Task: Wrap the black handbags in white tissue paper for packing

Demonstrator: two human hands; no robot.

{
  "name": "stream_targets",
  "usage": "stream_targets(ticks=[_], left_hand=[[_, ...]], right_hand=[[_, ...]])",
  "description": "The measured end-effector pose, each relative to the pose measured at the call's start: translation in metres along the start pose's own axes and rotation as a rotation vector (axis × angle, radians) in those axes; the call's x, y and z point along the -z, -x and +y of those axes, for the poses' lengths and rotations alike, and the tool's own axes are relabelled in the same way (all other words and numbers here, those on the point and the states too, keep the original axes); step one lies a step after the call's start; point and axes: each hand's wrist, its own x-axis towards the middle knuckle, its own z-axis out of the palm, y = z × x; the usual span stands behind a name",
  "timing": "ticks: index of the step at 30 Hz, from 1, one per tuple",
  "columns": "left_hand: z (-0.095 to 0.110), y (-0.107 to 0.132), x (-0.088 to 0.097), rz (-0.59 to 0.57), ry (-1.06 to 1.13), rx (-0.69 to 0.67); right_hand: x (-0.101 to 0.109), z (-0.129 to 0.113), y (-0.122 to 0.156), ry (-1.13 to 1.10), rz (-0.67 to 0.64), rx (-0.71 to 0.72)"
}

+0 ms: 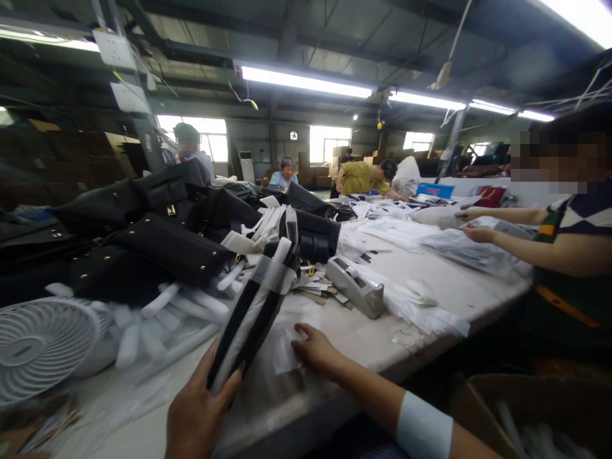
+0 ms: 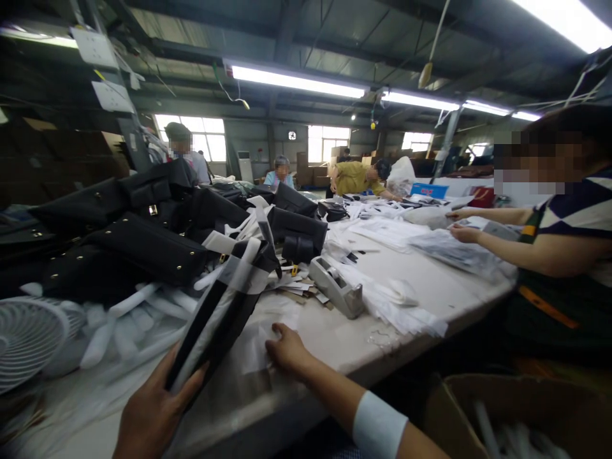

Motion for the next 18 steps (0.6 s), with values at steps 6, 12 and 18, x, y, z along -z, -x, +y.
stream_targets(ticks=[6,12,18], left_hand=[[-0.007,-0.003,-0.002,0.044,0.039,-0.034],[-0.013,-0.006,-0.003,0.013,0.054,0.008],[-0.017,-0.008,-0.006,0.000,0.095,0.051]], right_hand=[[0.000,-0.015,0.004,0.273,-0.034,0.145],[0.017,-0.025,0.013,0.641,0.029,0.486],[-0.006,-0.033,-0.045,0.748,-0.122,0.573]])
